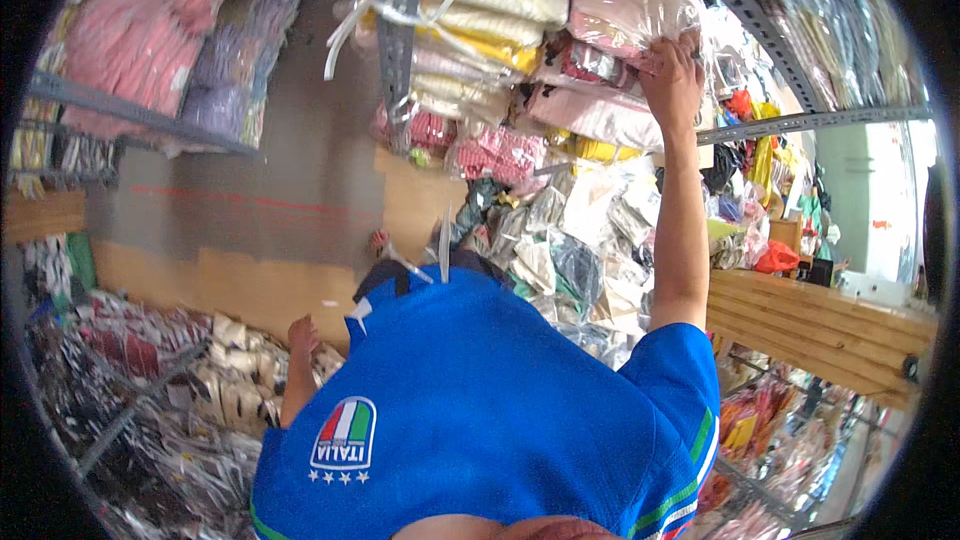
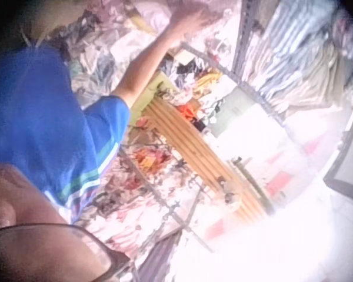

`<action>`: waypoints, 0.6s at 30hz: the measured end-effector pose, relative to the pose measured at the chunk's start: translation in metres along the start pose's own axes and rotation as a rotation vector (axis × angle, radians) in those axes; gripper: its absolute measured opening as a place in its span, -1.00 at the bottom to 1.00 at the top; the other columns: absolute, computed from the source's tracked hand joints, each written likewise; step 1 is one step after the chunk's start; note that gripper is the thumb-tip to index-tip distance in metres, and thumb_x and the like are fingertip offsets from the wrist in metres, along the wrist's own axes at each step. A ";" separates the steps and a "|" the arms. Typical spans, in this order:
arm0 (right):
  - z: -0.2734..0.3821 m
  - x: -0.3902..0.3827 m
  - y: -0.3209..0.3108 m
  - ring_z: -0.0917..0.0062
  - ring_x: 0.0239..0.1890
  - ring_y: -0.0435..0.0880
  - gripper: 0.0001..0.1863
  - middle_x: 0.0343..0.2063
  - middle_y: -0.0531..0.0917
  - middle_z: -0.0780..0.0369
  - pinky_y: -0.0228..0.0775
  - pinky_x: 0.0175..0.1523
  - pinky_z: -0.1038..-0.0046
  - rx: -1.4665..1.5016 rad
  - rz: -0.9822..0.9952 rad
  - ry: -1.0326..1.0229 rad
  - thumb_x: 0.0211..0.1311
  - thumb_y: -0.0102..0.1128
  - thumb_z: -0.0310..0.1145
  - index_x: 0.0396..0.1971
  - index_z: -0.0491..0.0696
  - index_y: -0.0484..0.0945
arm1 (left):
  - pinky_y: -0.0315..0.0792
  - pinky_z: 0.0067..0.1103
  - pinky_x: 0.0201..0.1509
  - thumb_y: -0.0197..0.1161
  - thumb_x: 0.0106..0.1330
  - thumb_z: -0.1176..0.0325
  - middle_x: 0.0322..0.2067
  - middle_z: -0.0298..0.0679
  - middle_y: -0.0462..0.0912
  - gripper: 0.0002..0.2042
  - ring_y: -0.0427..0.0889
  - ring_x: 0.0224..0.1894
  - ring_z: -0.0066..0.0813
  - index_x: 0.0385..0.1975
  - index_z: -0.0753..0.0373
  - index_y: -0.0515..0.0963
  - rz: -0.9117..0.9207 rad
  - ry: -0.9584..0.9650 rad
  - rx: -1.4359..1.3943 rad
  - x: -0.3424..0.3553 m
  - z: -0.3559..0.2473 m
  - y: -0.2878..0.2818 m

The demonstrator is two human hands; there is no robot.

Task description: The person organizes packaged clothing items on metal shelving units. They pick up, inspect, and place various folded garments and bundles into different positions on the shelves.

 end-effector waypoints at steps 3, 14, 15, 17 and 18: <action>0.015 -0.010 0.000 0.23 0.35 0.35 -0.36 0.25 0.48 0.14 0.24 0.32 0.06 0.048 0.063 -0.013 -0.06 0.37 -0.29 0.14 0.03 0.48 | 0.46 -0.28 -0.10 0.28 0.24 0.08 -0.13 -0.15 0.61 -0.54 0.60 -0.13 -0.22 0.13 0.03 0.44 0.116 0.408 0.933 0.007 0.010 0.031; 0.123 -0.378 0.052 0.33 -0.09 0.65 -0.67 -0.16 0.68 0.08 0.45 0.01 0.31 0.515 1.069 0.524 0.42 -0.04 -0.26 0.01 -0.09 0.56 | 0.53 -0.55 -0.15 0.40 0.25 0.28 -0.26 -0.29 0.70 -0.67 0.66 -0.25 -0.46 -0.02 0.23 0.60 0.010 0.732 0.367 -0.133 -0.160 0.100; 0.150 -0.417 0.056 0.33 -0.10 0.65 -0.67 -0.16 0.68 0.08 0.45 0.01 0.31 0.518 1.237 0.528 0.41 -0.04 -0.26 0.00 -0.10 0.56 | 0.52 -0.58 -0.17 0.40 0.26 0.28 -0.28 -0.30 0.70 -0.69 0.65 -0.27 -0.51 -0.05 0.24 0.61 0.089 0.703 0.383 -0.151 -0.175 0.101; 0.195 -0.481 0.052 0.33 -0.11 0.65 -0.67 -0.18 0.68 0.08 0.45 -0.01 0.31 0.550 1.424 0.558 0.39 -0.02 -0.25 0.00 -0.10 0.56 | 0.51 -0.61 -0.21 0.38 0.28 0.29 -0.33 -0.32 0.69 -0.76 0.61 -0.32 -0.59 -0.13 0.25 0.64 0.234 0.663 0.433 -0.215 -0.220 0.108; 0.210 -0.486 0.056 0.33 -0.12 0.65 -0.67 -0.18 0.68 0.08 0.45 -0.01 0.31 0.570 1.468 0.558 0.38 -0.01 -0.25 -0.01 -0.10 0.56 | 0.50 -0.62 -0.23 0.37 0.29 0.30 -0.36 -0.33 0.69 -0.79 0.59 -0.34 -0.64 -0.17 0.26 0.66 0.296 0.634 0.451 -0.243 -0.231 0.111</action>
Point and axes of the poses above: each hand's wrist, its own x-axis towards the middle knuckle, its own y-axis out of the palm, z = x × y, the point moved 5 cm from there along x, towards the middle knuckle
